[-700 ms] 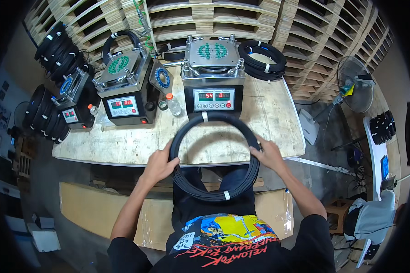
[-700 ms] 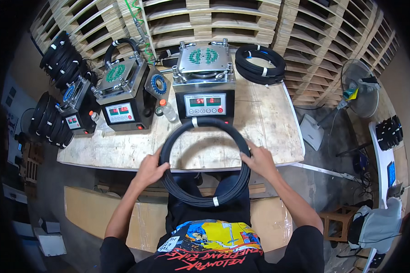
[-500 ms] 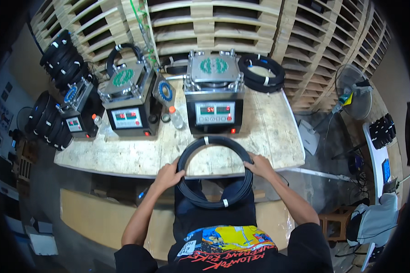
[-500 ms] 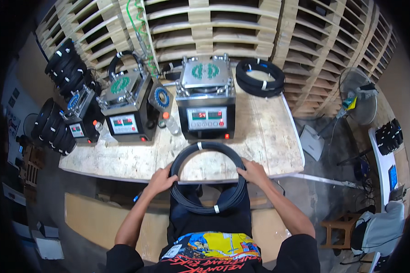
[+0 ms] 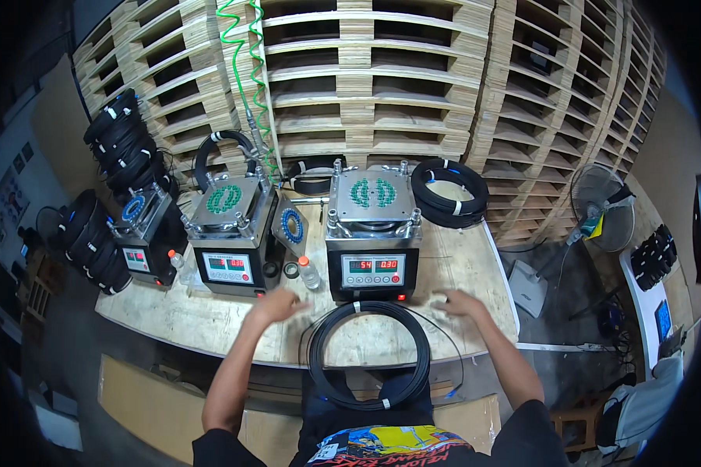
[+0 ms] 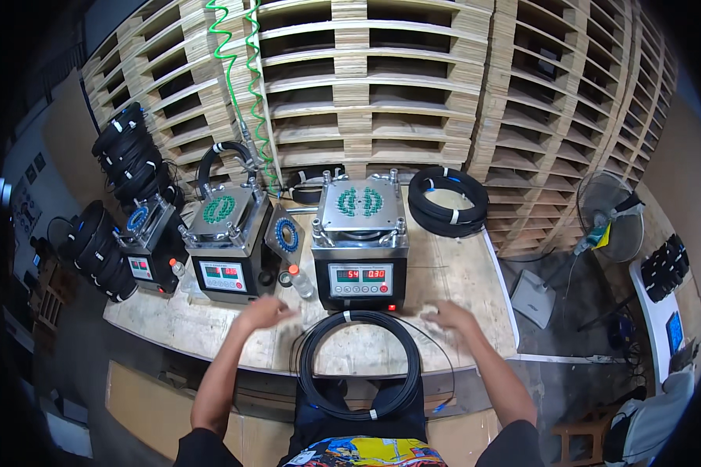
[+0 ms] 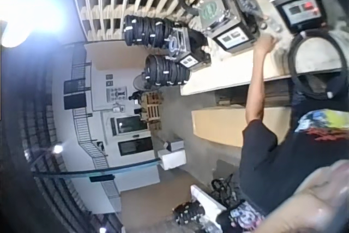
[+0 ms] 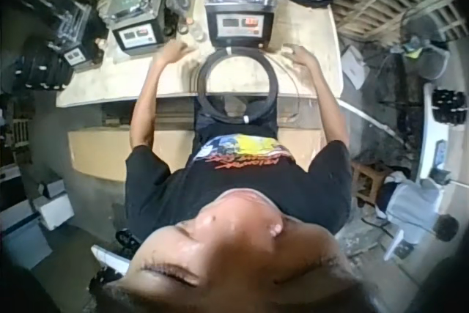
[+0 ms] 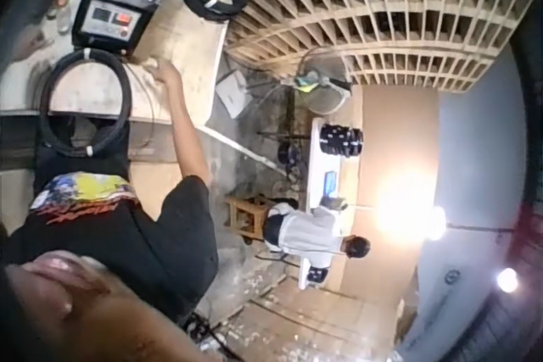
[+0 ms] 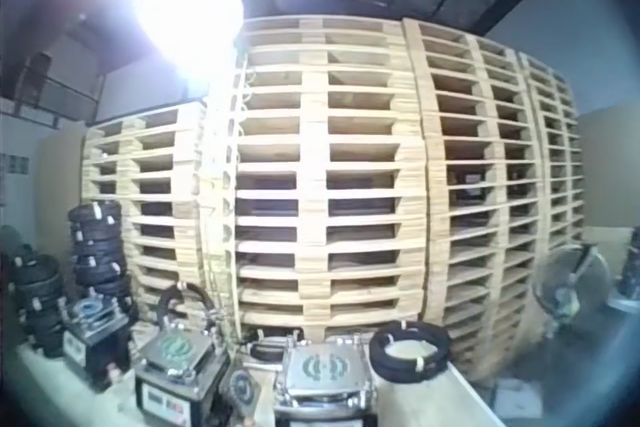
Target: The person operates a heat press machine to process coiled black cables. They place a cable coil into the machine, close the press, and wait for the cycle to complete. Afterward, they remove the processed coil and repeat the process with a second coil.
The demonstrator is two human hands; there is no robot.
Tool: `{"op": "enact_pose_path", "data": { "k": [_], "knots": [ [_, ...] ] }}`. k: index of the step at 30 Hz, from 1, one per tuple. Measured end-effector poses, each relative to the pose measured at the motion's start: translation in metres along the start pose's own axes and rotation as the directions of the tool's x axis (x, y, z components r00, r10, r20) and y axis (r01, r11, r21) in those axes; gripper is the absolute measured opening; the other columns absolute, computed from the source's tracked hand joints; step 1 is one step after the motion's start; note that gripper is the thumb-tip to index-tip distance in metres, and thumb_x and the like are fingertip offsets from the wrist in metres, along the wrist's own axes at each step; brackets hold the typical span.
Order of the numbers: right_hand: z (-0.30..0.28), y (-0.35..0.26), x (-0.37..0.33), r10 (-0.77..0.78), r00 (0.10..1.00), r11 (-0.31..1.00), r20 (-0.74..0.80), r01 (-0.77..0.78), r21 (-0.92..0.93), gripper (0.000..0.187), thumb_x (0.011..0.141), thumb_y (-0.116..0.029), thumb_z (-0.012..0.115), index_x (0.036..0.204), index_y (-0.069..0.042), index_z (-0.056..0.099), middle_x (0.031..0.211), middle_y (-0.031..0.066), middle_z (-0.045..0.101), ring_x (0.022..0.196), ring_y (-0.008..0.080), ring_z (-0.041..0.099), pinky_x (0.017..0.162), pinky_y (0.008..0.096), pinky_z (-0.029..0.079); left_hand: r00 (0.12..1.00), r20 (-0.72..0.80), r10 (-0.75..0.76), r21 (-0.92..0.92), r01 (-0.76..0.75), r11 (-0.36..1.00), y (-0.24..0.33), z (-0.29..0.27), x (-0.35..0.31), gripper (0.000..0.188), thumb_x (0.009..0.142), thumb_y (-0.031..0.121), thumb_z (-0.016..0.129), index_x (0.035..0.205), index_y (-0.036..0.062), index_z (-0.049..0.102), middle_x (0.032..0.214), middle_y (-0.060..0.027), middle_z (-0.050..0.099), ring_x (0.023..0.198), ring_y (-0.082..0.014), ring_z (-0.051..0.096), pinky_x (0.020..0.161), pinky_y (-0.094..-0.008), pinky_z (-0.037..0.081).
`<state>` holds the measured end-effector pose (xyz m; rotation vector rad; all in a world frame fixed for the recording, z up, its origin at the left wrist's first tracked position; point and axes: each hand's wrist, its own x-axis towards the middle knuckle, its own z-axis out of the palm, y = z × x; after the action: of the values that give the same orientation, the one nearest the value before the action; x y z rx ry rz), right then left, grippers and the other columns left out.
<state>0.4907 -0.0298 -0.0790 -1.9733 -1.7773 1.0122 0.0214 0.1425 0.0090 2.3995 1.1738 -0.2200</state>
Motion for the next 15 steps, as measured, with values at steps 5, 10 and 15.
{"op": "enact_pose_path", "data": {
  "k": [5, 10, 15],
  "knots": [
    [-0.090, -0.068, 0.064, -0.096, 0.962, 0.885, -0.256, 0.200, 0.420, 0.036, 0.102, -0.026, 0.058, 0.126, -0.001, 0.065, 0.070, 0.0104, 0.069, 0.054, 0.0145, 0.065, 0.047, 0.0279, 0.051, 0.828, -0.545, 0.133, -0.198, -0.281, 0.939, 0.053, -0.092, 0.038, 0.041, 0.102, 0.039, 0.056, 0.106, 0.0001, 0.070, 0.074, -0.0207, 0.068, 0.074, -0.0384, 0.069, 0.072, -0.0458, 0.053],
    [-0.141, -0.145, 0.118, -0.056, 0.926, 0.854, -0.373, 0.238, 0.463, 0.038, 0.102, -0.032, 0.058, 0.119, 0.001, 0.068, 0.071, 0.0085, 0.068, 0.052, 0.0120, 0.062, 0.044, 0.0255, 0.047, 0.767, -0.624, 0.151, -0.293, -0.409, 0.864, 0.078, -0.114, 0.113, 0.048, 0.101, 0.039, 0.060, 0.128, -0.0003, 0.062, 0.078, -0.0182, 0.069, 0.075, -0.0247, 0.067, 0.072, -0.0383, 0.051],
    [-0.130, -0.151, 0.177, -0.084, 0.851, 0.920, -0.519, 0.266, 0.287, 0.040, 0.094, -0.031, 0.070, 0.115, 0.003, 0.069, 0.072, 0.0008, 0.063, 0.053, 0.0075, 0.054, 0.044, 0.0233, 0.040, 0.844, -0.532, 0.067, -0.366, -0.301, 0.881, 0.094, -0.120, 0.126, 0.061, 0.092, 0.049, 0.069, 0.132, 0.0032, 0.062, 0.070, -0.0104, 0.064, 0.064, -0.0169, 0.061, 0.063, -0.0349, 0.049]
  ]
}}
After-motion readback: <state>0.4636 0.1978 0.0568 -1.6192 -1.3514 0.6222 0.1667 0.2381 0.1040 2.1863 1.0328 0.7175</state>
